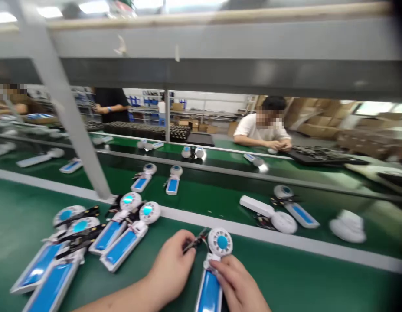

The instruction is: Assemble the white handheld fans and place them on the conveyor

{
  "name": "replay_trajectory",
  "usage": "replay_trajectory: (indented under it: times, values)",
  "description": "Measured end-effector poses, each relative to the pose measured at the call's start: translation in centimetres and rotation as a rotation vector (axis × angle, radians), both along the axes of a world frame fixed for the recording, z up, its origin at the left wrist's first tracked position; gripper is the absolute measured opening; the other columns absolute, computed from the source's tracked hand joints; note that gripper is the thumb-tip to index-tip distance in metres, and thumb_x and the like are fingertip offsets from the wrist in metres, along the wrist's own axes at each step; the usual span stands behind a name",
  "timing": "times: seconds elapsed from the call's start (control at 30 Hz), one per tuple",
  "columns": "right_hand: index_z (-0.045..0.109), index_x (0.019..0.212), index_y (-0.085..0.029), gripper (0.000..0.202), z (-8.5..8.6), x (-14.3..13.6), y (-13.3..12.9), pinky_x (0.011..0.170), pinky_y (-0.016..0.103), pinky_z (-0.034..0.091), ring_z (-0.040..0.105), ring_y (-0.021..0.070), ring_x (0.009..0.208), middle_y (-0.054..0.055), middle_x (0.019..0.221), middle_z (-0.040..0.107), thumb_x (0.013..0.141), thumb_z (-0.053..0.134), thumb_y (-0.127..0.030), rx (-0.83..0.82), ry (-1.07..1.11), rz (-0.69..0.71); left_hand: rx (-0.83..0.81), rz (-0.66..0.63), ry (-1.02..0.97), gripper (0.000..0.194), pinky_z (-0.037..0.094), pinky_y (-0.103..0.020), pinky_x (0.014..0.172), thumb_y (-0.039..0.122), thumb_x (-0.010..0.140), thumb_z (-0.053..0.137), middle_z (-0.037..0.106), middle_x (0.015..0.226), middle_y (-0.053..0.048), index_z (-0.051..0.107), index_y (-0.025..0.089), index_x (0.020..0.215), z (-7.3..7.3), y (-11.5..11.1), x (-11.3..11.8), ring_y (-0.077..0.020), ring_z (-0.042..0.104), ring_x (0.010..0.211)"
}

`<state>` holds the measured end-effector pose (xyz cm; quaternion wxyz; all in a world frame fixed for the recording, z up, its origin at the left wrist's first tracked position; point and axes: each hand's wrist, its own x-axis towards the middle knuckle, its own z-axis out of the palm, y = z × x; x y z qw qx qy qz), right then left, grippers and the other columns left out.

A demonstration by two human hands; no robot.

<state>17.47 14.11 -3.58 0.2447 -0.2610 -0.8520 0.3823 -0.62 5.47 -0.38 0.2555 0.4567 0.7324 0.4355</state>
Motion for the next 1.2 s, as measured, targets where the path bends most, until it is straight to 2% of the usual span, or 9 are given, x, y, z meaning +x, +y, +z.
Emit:
replay_trajectory:
  times: [0.1, 0.2, 0.33, 0.4, 0.57, 0.73, 0.93, 1.07, 1.2]
  values:
    - [0.074, 0.091, -0.023, 0.021, 1.0, -0.3, -0.6, 0.080, 0.027, 0.055, 0.070, 0.0209, 0.086, 0.006, 0.094, 0.073, 0.090, 0.055, -0.031, -0.102, -0.040, -0.208, 0.029, 0.001, -0.342, 0.029, 0.048, -0.035, 0.095, 0.019, 0.081, 0.053, 0.071, 0.107, -0.005, 0.061, 0.021, 0.108, -0.1, -0.4, 1.1, -0.0217, 0.066, 0.100]
    - [0.070, 0.077, -0.022, 0.017, 1.1, -0.4, -1.0, 0.066, 0.025, 0.054, 0.068, 0.0191, 0.072, 0.003, 0.080, 0.071, 0.086, 0.058, -0.031, -0.130, -0.074, -0.342, 0.034, -0.091, -0.394, 0.037, 0.046, -0.034, 0.099, 0.009, 0.072, 0.054, 0.071, 0.108, -0.004, 0.063, 0.021, 0.106, -0.4, -1.0, 1.9, -0.0208, 0.065, 0.103]
    - [0.068, 0.075, -0.024, 0.019, 0.9, 0.1, -1.1, 0.063, 0.024, 0.052, 0.067, 0.0178, 0.069, 0.002, 0.078, 0.069, 0.088, 0.057, -0.031, 0.014, -0.124, -0.312, -0.011, -0.046, -0.382, 0.037, 0.052, -0.024, 0.069, -0.002, 0.059, 0.049, 0.067, 0.079, 0.001, 0.057, 0.020, 0.087, -0.8, -0.9, 1.9, -0.0157, 0.065, 0.075]
    - [0.068, 0.079, -0.024, 0.020, 1.0, 0.3, -1.0, 0.066, 0.024, 0.052, 0.067, 0.0176, 0.073, 0.003, 0.080, 0.069, 0.091, 0.053, -0.029, 0.085, -0.103, -0.249, -0.024, -0.019, -0.373, 0.031, 0.050, -0.022, 0.063, 0.000, 0.063, 0.052, 0.066, 0.075, 0.002, 0.055, 0.020, 0.085, -0.9, -0.7, 1.8, -0.0152, 0.064, 0.071]
    - [0.065, 0.087, -0.022, 0.023, 1.3, 0.1, -1.4, 0.073, 0.027, 0.052, 0.065, 0.0178, 0.081, 0.005, 0.087, 0.067, 0.094, 0.043, -0.021, 0.189, -0.022, -0.114, 0.031, -0.138, -0.127, 0.033, 0.053, -0.031, 0.089, 0.014, 0.083, 0.057, 0.072, 0.106, -0.004, 0.066, 0.024, 0.113, -0.3, -0.8, 1.9, -0.0198, 0.067, 0.095]
    - [0.060, 0.081, -0.021, 0.023, 1.4, -0.6, -2.2, 0.076, 0.030, 0.051, 0.063, 0.0191, 0.084, 0.005, 0.086, 0.064, 0.093, 0.041, -0.020, 0.106, -0.019, -0.145, 0.222, -0.310, 0.253, 0.039, 0.053, -0.028, 0.092, 0.009, 0.088, 0.049, 0.071, 0.113, -0.002, 0.069, 0.030, 0.114, -0.2, -1.4, 2.0, -0.0179, 0.067, 0.102]
    - [0.056, 0.071, -0.022, 0.021, 1.9, -0.8, -2.8, 0.070, 0.027, 0.048, 0.061, 0.0173, 0.076, 0.003, 0.081, 0.063, 0.089, 0.045, -0.020, -0.152, 0.015, -0.260, 0.191, -0.223, 0.173, 0.033, 0.056, -0.029, 0.090, 0.012, 0.087, 0.058, 0.073, 0.108, -0.003, 0.071, 0.029, 0.112, -1.2, -1.2, 3.0, -0.0186, 0.068, 0.098]
    - [0.049, 0.062, -0.022, 0.024, 2.3, -0.9, -2.8, 0.060, 0.023, 0.043, 0.057, 0.0148, 0.065, 0.000, 0.071, 0.059, 0.086, 0.049, -0.020, -0.238, 0.023, -0.320, 0.239, -0.236, 0.195, 0.029, 0.057, -0.027, 0.089, 0.014, 0.090, 0.057, 0.073, 0.108, -0.003, 0.071, 0.028, 0.110, -1.5, -1.1, 3.2, -0.0176, 0.069, 0.098]
    - [0.047, 0.060, -0.022, 0.025, 2.6, -1.0, -2.7, 0.060, 0.023, 0.041, 0.055, 0.0141, 0.065, -0.001, 0.070, 0.058, 0.085, 0.049, -0.019, -0.313, 0.075, -0.316, 0.291, -0.258, 0.271, 0.029, 0.058, -0.026, 0.087, 0.013, 0.091, 0.057, 0.073, 0.108, -0.002, 0.070, 0.029, 0.111, -1.8, -1.2, 3.1, -0.0169, 0.069, 0.097]
